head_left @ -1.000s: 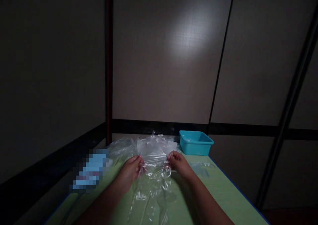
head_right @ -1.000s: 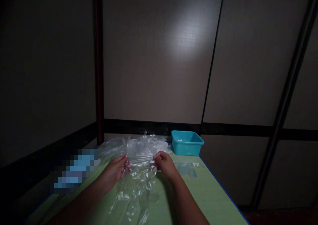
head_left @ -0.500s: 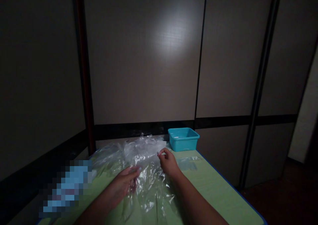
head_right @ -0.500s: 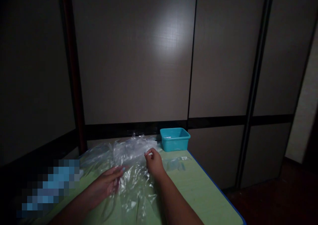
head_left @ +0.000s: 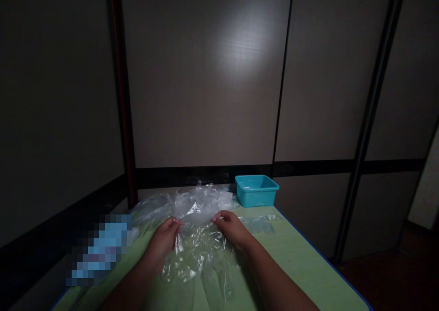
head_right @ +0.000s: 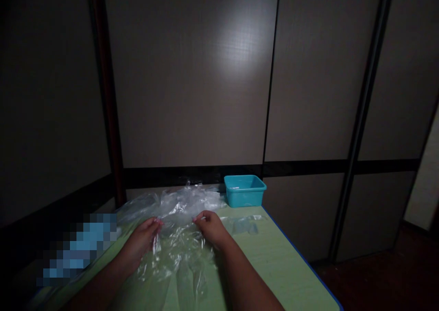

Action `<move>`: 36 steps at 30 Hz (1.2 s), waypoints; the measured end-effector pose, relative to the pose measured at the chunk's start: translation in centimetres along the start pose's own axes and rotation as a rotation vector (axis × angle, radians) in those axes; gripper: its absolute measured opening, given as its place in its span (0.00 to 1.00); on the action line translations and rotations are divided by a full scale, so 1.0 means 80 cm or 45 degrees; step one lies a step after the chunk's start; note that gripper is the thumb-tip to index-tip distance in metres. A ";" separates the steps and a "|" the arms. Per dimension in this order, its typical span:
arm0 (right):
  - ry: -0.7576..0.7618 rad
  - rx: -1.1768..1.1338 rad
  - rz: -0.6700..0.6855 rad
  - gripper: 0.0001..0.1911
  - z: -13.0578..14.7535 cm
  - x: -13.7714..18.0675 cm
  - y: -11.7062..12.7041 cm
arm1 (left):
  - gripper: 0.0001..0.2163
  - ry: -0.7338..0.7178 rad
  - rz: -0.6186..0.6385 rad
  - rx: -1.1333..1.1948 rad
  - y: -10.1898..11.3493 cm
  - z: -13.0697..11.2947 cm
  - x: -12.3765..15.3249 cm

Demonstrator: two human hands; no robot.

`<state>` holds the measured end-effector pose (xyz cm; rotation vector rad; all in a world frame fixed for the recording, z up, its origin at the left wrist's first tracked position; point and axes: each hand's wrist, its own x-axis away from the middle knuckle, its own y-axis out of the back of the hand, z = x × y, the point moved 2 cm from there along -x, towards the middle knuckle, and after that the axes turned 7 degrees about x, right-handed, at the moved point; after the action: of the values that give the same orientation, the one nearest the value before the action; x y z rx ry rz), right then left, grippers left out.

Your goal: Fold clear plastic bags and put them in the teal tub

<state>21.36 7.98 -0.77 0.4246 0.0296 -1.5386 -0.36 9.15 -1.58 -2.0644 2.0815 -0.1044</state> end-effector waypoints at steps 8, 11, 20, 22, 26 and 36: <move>0.056 0.120 -0.135 0.14 0.000 -0.003 0.009 | 0.16 -0.007 0.151 -0.125 -0.002 0.007 -0.007; 0.131 0.226 -0.318 0.15 0.005 -0.005 0.023 | 0.16 0.057 0.285 -0.121 -0.009 0.007 0.003; 0.402 0.265 0.138 0.26 0.040 0.022 -0.003 | 0.16 0.230 0.621 -0.139 -0.030 -0.005 0.034; 0.404 0.179 0.304 0.30 0.045 0.027 -0.016 | 0.16 0.276 0.670 -0.128 -0.033 -0.008 0.040; 0.187 0.067 0.428 0.20 0.043 0.028 -0.028 | 0.19 0.262 0.725 -0.169 -0.038 -0.012 0.045; -0.161 0.595 0.258 0.09 0.005 0.006 0.007 | 0.17 -0.151 0.442 -0.677 -0.011 -0.014 0.013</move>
<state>21.86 7.36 -0.36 0.6759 -0.4661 -1.3621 0.30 8.00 -0.45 -1.8432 2.5483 0.6732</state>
